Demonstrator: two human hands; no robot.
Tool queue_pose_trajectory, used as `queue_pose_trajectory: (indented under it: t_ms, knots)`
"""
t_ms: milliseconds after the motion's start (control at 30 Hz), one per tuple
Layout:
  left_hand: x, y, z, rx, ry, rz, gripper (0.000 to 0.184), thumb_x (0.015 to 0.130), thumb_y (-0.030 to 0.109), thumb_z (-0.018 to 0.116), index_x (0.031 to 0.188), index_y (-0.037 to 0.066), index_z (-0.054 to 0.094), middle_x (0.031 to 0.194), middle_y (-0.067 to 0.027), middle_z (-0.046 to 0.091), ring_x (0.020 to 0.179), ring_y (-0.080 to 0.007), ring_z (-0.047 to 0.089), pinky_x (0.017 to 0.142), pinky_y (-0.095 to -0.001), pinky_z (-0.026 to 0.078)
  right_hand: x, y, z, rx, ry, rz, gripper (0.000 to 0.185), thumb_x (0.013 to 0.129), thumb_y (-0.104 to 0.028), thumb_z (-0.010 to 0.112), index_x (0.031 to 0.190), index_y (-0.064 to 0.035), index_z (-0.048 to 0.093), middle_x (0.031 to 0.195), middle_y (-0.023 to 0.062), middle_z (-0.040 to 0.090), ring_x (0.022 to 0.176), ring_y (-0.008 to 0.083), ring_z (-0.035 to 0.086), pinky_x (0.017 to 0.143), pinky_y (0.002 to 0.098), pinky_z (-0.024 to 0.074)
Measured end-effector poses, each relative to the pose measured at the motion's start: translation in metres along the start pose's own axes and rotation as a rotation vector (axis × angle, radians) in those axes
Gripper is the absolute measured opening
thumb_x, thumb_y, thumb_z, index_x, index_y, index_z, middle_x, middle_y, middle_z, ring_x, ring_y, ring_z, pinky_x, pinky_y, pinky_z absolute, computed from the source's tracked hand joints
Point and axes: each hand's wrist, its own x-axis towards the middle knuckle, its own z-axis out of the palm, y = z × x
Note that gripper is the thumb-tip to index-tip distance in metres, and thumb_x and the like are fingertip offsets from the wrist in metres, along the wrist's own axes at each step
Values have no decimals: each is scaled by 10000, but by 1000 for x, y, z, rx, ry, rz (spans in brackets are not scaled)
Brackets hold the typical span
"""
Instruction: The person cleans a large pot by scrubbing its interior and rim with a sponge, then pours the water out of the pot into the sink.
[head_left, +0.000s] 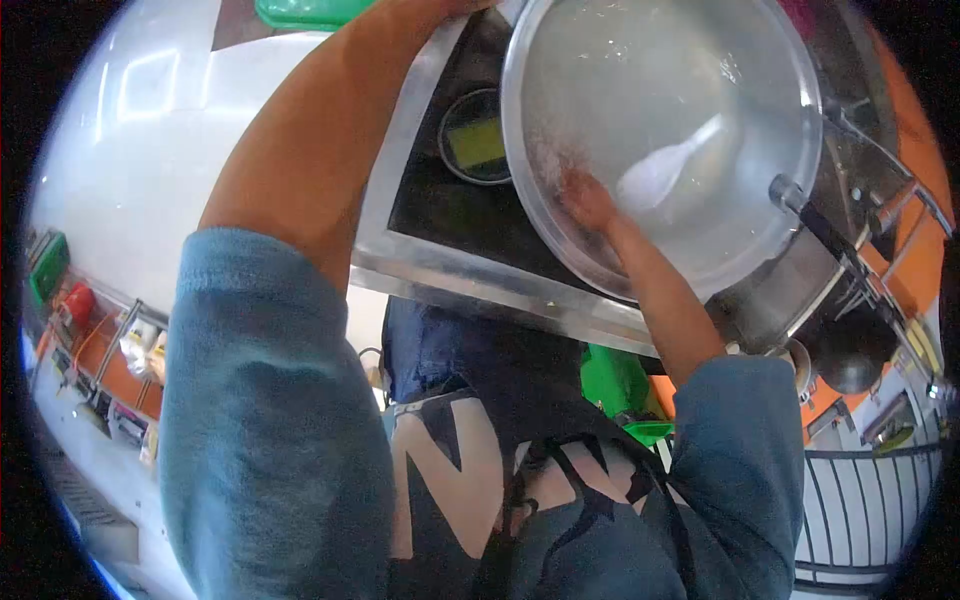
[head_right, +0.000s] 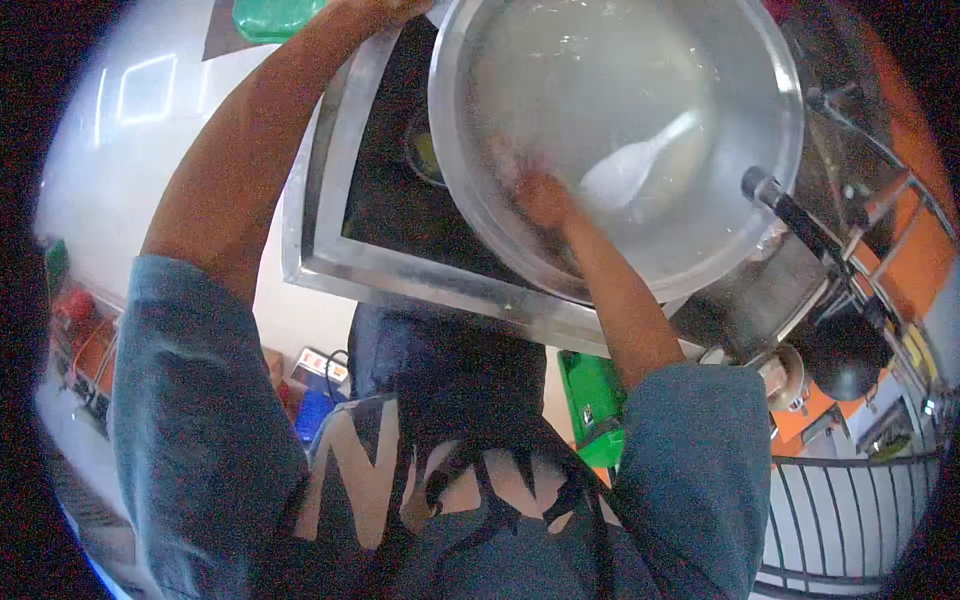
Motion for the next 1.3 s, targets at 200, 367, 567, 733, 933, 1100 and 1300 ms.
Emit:
queue_pose_trajectory:
  t_ms: [200,367,567,733,933,1100,1300]
  knots:
    - [4,-6,9,38,-4,7,514,1010,377,264,1443,111,345,1506,-41,351,1415,-204,269,1181,-437,120,-40,-75,-61,103,24,23,453,992,-337,355,1278,-54,561,1357,203,498,1285,328,447,1082,442,330]
    - [4,-6,9,23,15,2,506,1011,361,272,1444,108,337,1507,-48,347,1419,-206,259,1185,-434,115,16,-54,-43,-400,-368,89,476,972,-350,374,1368,-108,481,1405,166,460,1309,339,418,1113,455,283]
    - [5,-5,10,1,35,1,487,1011,347,285,1424,104,367,1501,-55,357,1413,-216,272,1185,-442,116,83,-38,-68,-552,24,194,502,949,-396,407,1361,-123,495,1438,153,427,1320,346,404,1089,490,316]
    - [7,-7,10,16,48,29,486,984,317,351,1419,102,377,1470,-81,404,1391,-230,323,1177,-465,146,155,-19,-133,-287,300,342,475,943,-373,436,1342,-122,501,1384,153,453,1259,339,432,1050,479,343]
    - [8,-7,13,21,93,58,496,954,285,403,1406,82,395,1452,-97,428,1379,-247,348,1167,-483,170,190,31,-190,-191,473,431,434,936,-344,467,1301,-116,521,1288,153,512,1154,329,494,981,462,397]
    - [8,-2,5,-61,63,36,519,897,187,435,1402,72,401,1453,-101,428,1376,-260,353,1166,-484,180,186,42,-177,-72,490,388,399,930,-321,494,1267,-111,538,1208,153,561,1067,321,546,924,448,442]
    - [7,-4,5,33,101,108,514,857,116,455,1368,66,434,1431,-105,454,1362,-259,376,1156,-486,198,125,22,-80,31,538,177,355,917,-298,525,1209,-101,564,1078,148,631,944,325,611,842,441,499]
